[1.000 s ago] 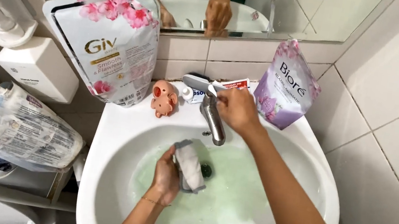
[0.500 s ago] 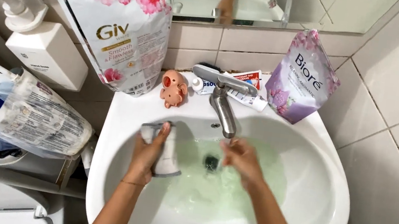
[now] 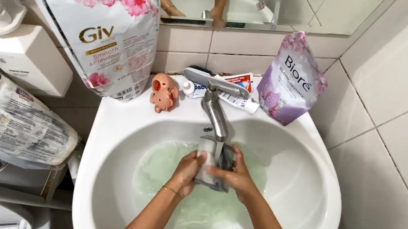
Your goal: The person washes a microfiber mop pad in a bathroom sink using floor cleaner and a scrub brush.
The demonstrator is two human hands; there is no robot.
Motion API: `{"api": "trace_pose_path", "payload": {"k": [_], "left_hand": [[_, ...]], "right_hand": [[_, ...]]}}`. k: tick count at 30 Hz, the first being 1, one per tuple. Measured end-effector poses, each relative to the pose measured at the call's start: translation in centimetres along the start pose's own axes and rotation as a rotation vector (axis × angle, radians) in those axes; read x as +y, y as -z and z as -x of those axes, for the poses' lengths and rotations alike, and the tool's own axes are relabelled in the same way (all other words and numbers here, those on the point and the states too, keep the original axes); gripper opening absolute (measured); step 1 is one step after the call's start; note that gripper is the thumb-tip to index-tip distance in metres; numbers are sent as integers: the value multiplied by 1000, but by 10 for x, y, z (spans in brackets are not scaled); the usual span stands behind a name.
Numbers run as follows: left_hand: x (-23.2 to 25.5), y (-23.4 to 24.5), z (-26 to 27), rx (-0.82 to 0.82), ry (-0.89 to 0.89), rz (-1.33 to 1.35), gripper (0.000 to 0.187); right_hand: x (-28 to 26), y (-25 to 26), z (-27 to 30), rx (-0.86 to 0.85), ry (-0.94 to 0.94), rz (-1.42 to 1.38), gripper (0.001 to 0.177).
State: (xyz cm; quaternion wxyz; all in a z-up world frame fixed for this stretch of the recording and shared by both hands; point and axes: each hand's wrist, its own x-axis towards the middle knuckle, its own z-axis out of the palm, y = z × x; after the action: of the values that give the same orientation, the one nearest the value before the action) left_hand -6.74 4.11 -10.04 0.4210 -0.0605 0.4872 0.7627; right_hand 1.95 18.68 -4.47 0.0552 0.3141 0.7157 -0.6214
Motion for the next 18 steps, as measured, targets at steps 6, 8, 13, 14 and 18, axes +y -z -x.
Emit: {"api": "trace_pose_path", "payload": {"k": [6,8,13,14,18], "left_hand": [[-6,29,-24,98,-3,-111,35],[12,6,-2,125,42,-180,39],[23,-51,26,-19,152,-30,72],[16,-52,22,-13,151,-25,72],[0,-52,20,-172,122,212,70]], "right_hand": [[17,32,-20,0,-32,-427,56],[0,35,-8,0,-21,-476,40],[-24,31,10,95,38,-357,23],[-26,26,13,88,36,-353,23],[-17,3,15,123,78,-199,19]]}}
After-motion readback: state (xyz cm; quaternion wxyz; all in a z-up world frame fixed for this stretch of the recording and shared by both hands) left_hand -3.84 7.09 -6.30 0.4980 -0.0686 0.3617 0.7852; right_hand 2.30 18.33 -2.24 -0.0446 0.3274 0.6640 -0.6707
